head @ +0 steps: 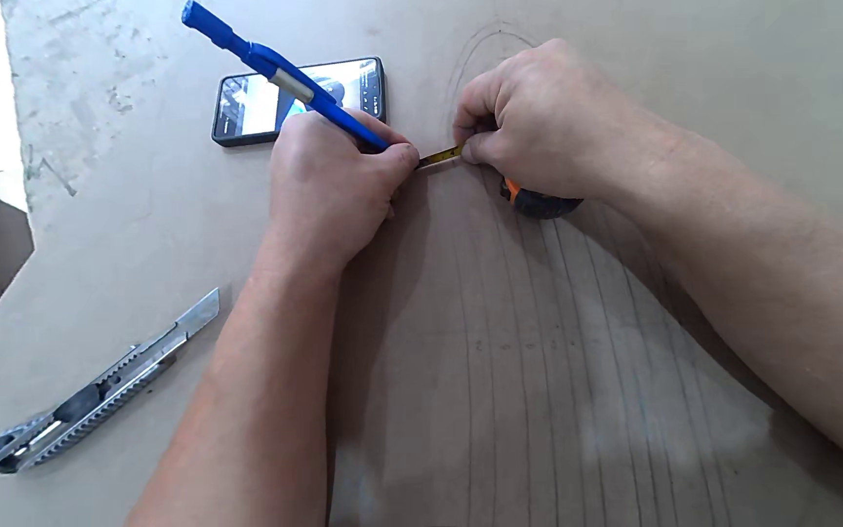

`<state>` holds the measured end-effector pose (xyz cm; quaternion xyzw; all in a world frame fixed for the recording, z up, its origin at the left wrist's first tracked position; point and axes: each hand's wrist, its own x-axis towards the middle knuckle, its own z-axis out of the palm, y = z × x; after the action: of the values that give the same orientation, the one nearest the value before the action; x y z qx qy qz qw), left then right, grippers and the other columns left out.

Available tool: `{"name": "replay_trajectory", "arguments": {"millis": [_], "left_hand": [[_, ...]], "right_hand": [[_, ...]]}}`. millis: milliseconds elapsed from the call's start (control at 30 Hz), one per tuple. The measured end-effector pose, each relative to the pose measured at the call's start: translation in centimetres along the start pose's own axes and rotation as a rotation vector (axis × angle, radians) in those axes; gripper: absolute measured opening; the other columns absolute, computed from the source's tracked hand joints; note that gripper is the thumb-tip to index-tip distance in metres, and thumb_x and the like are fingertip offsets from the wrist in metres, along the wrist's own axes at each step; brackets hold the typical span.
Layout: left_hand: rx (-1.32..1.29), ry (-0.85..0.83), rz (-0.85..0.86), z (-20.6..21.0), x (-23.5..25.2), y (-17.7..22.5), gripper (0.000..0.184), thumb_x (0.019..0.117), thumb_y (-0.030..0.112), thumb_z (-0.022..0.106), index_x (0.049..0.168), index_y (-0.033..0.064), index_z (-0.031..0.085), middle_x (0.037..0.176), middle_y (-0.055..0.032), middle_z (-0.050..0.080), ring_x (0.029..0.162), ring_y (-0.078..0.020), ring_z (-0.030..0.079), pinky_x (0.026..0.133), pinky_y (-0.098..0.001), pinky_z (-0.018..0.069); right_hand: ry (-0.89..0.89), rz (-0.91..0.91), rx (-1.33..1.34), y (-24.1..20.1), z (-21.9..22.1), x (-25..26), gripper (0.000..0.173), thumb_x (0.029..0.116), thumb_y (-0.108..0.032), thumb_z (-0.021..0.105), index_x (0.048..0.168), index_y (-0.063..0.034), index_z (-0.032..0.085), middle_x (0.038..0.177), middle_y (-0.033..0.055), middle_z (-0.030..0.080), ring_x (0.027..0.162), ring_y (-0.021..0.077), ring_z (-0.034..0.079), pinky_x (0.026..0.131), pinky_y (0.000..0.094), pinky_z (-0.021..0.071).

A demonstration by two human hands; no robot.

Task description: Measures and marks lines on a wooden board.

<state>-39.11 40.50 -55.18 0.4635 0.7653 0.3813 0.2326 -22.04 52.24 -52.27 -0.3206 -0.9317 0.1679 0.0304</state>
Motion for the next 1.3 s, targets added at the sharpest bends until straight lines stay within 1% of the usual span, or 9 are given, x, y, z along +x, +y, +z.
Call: {"name": "replay_trajectory", "arguments": {"millis": [267, 567, 967, 1300], "left_hand": [[-0.001, -0.010, 0.016, 0.0, -0.1, 0.0, 0.004, 0.0907, 0.020, 0.079, 0.092, 0.0163, 0.077, 0.071, 0.0027, 0.072, 0.053, -0.0077, 0.065, 0.046, -0.0254, 0.0557], [0.005, -0.025, 0.010, -0.1, -0.3, 0.0, 0.005, 0.0902, 0.021, 0.079, 0.092, 0.0168, 0.077, 0.071, 0.0029, 0.072, 0.054, -0.0075, 0.066, 0.047, -0.0256, 0.0562], [0.022, -0.037, 0.037, -0.1, -0.9, 0.0, 0.005, 0.0900, 0.022, 0.079, 0.091, 0.0173, 0.077, 0.072, 0.0037, 0.072, 0.055, -0.0071, 0.066, 0.047, -0.0258, 0.0556], [0.015, -0.047, 0.043, -0.1, -1.7, 0.0, 0.005, 0.0902, 0.021, 0.079, 0.092, 0.0167, 0.076, 0.071, 0.0040, 0.071, 0.054, -0.0065, 0.065, 0.047, -0.0241, 0.0553]], "right_hand": [[-0.012, 0.005, -0.007, -0.2, -0.2, -0.2, 0.013, 0.1010, -0.026, 0.063, 0.093, -0.0261, 0.074, 0.085, -0.0094, 0.068, 0.081, 0.0066, 0.064, 0.068, 0.0351, 0.0519], [-0.025, -0.009, -0.025, -0.4, -0.2, -0.3, 0.013, 0.1009, -0.025, 0.063, 0.094, -0.0248, 0.074, 0.087, -0.0077, 0.068, 0.085, 0.0089, 0.065, 0.072, 0.0379, 0.0522], [-0.026, -0.006, -0.040, -0.8, -0.3, -1.3, 0.013, 0.1013, -0.025, 0.063, 0.094, -0.0243, 0.074, 0.089, -0.0078, 0.068, 0.085, 0.0072, 0.065, 0.072, 0.0355, 0.0524], [-0.022, 0.001, -0.016, -1.1, 0.0, -2.1, 0.014, 0.1010, -0.024, 0.062, 0.094, -0.0239, 0.074, 0.087, -0.0069, 0.068, 0.084, 0.0085, 0.064, 0.071, 0.0365, 0.0517]]}}
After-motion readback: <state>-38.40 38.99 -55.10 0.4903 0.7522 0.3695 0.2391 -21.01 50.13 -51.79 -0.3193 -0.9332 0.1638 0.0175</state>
